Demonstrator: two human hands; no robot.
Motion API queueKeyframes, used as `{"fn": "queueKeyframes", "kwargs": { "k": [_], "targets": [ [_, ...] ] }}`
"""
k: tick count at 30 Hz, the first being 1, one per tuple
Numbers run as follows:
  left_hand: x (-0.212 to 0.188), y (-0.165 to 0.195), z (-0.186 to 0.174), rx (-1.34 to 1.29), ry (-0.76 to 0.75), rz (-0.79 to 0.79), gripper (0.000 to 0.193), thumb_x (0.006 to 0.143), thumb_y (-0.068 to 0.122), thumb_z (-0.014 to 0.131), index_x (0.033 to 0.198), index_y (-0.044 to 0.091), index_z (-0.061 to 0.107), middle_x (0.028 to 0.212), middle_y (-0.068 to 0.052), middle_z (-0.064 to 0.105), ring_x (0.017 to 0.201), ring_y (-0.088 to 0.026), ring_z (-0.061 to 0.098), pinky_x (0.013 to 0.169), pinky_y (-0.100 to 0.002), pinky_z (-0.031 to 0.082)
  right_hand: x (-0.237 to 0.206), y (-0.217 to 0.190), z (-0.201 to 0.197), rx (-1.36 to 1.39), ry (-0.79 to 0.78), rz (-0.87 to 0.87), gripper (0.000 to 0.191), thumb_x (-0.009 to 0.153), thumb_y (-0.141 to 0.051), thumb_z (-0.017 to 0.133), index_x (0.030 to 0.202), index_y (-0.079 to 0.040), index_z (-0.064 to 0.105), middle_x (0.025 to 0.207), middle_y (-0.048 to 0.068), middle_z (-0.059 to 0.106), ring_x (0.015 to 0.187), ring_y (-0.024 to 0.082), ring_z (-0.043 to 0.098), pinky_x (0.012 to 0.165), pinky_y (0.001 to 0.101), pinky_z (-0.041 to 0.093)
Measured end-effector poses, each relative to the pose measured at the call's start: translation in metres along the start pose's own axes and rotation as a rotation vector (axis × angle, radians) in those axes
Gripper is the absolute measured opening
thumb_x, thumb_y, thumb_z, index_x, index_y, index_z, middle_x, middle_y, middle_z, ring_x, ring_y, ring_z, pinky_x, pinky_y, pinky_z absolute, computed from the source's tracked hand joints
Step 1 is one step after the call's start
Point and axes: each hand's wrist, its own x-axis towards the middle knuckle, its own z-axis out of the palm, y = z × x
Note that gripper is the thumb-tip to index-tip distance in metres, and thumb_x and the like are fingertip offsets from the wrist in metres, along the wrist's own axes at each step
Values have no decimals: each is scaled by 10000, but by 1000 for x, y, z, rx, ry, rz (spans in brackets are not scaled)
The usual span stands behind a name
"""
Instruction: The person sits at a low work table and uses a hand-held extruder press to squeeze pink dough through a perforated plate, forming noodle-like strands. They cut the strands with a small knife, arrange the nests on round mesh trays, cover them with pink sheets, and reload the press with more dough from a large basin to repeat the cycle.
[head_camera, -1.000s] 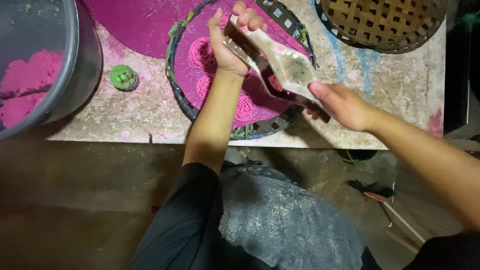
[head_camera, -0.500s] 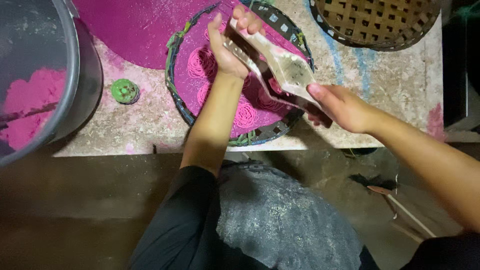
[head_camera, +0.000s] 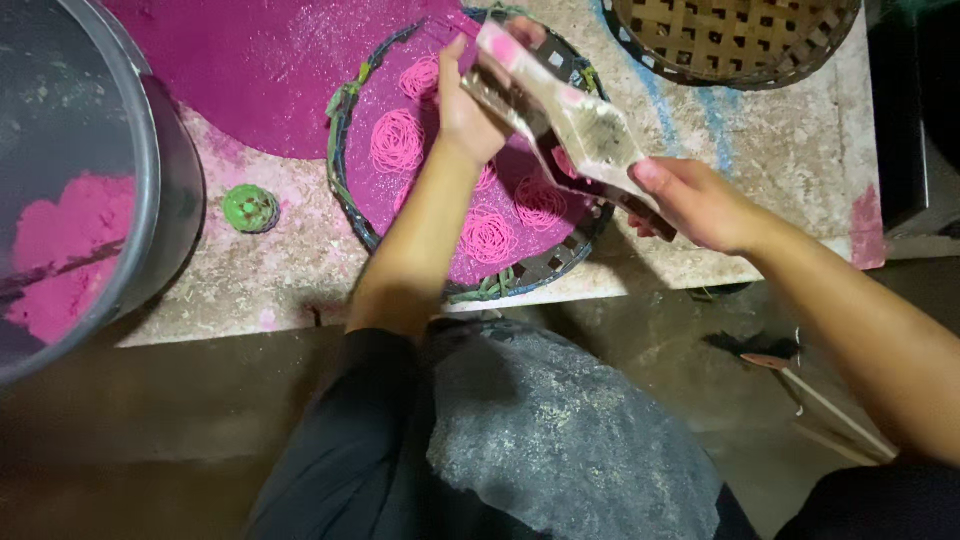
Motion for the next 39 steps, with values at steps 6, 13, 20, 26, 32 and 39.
{"fn": "queueKeyframes", "kwargs": {
  "k": [6, 13, 20, 26, 32, 39],
  "targets": [
    [-35, -26, -38, 746, 318, -720, 726, 1029, 635, 71, 1226, 114, 537, 795, 8, 661, 457, -46, 320, 362, -215, 187, 2, 24, 1, 75, 31, -33, 642, 1022, -609, 392, 1022, -29, 670, 821, 59, 715, 726, 156, 681, 607, 307, 525],
    [-89, -21, -60, 1707, -121, -134, 562, 1110, 412, 349, 1482, -9, 331, 1175, -92, 718, 1066, -252, 527, 881, -392, 431, 5, 46, -1, 99, 142, -46, 662, 1027, -642, 378, 1087, -45, 657, 831, 79, 698, 713, 161, 645, 615, 309, 499],
    [-56, 11, 4, 727, 103, -178, 655, 1078, 445, 461, 1562, 6, 426, 1523, -176, 574, 1424, -331, 562, 1153, -443, 524, -11, 35, 1, 260, -87, -59, 763, 987, -677, 341, 1182, -16, 670, 931, 111, 762, 864, 201, 747, 796, 315, 595],
    [13, -7, 19, -302, -270, -32, 619, 1023, 655, 409, 1180, 95, 621, 1025, -35, 629, 1056, -227, 610, 1124, -453, 447, -2, -8, -7, 233, -221, 271, 786, 891, -699, 228, 1231, -115, 629, 904, 86, 783, 872, 202, 777, 827, 341, 639],
    [54, -8, -4, -254, -276, 142, 435, 1073, 563, 442, 932, 158, 513, 822, 28, 522, 826, -159, 515, 923, -392, 470, 26, -28, -12, -218, 115, 184, 754, 972, -672, 297, 1014, -30, 688, 746, 99, 698, 646, 191, 657, 607, 369, 554],
    [44, -22, -17, -342, -53, 71, 430, 991, 577, 461, 850, 173, 505, 751, 39, 502, 761, -149, 513, 857, -396, 480, 21, -29, -9, -208, 18, 253, 806, 985, -695, 259, 989, -14, 689, 707, 103, 684, 621, 213, 665, 607, 374, 564]
  ]
}}
